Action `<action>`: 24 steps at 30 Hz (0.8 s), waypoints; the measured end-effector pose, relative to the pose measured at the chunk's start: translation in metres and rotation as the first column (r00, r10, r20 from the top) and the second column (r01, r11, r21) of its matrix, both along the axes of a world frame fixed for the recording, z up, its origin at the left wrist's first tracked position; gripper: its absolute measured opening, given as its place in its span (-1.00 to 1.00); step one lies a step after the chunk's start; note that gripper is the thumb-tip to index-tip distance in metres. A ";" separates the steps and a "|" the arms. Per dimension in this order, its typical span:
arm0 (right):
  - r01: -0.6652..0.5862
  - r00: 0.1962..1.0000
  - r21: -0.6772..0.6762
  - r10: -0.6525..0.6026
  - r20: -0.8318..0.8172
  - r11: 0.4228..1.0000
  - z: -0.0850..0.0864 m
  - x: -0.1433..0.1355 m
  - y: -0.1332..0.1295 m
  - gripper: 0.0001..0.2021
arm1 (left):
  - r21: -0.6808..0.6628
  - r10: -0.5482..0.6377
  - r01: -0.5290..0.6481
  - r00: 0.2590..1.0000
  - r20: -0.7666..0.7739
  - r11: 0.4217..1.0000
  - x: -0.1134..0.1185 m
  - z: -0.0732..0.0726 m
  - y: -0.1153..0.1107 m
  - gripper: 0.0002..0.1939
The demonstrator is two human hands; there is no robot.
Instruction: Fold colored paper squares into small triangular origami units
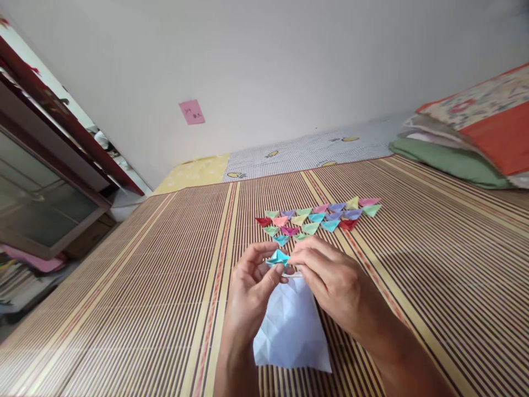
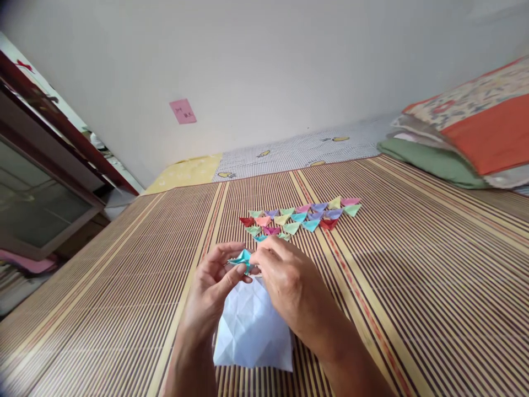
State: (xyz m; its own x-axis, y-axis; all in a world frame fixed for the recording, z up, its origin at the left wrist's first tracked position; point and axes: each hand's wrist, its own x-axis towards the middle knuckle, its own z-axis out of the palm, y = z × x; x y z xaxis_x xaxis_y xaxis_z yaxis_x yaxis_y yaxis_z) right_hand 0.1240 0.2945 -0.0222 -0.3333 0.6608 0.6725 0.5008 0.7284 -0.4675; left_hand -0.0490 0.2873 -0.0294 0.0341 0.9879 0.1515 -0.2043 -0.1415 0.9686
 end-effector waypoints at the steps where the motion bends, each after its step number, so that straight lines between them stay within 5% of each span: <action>1: 0.003 1.000 0.004 -0.003 0.004 1.000 -0.001 0.000 0.000 -0.77 | -0.007 -0.008 0.008 1.000 0.000 1.000 -0.003 0.000 0.000 -0.70; 7: 0.005 1.000 -0.004 -0.005 -0.009 1.000 -0.010 0.000 0.006 -0.75 | -0.052 0.009 -0.009 1.000 -0.006 0.999 -0.018 -0.007 0.005 -0.72; 17: -0.039 0.997 -0.148 0.029 -0.069 0.988 -0.019 -0.003 0.013 -0.79 | 0.021 0.162 -0.166 0.914 -0.371 0.986 -0.019 -0.025 0.011 -0.96; 24: 0.101 0.969 -0.249 -0.151 -0.194 0.963 -0.026 0.016 0.024 -0.90 | 0.099 0.271 -0.260 0.793 -0.545 0.961 -0.023 -0.033 0.018 -0.92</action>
State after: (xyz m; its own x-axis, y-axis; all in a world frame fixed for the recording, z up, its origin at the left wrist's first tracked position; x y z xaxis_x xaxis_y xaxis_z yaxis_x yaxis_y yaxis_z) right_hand 0.1399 0.3183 -0.0485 -0.1058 0.8361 0.5384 0.4539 0.5223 -0.7219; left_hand -0.0718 0.3050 -0.0626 -0.1461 0.9677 0.2056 0.4081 -0.1303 0.9036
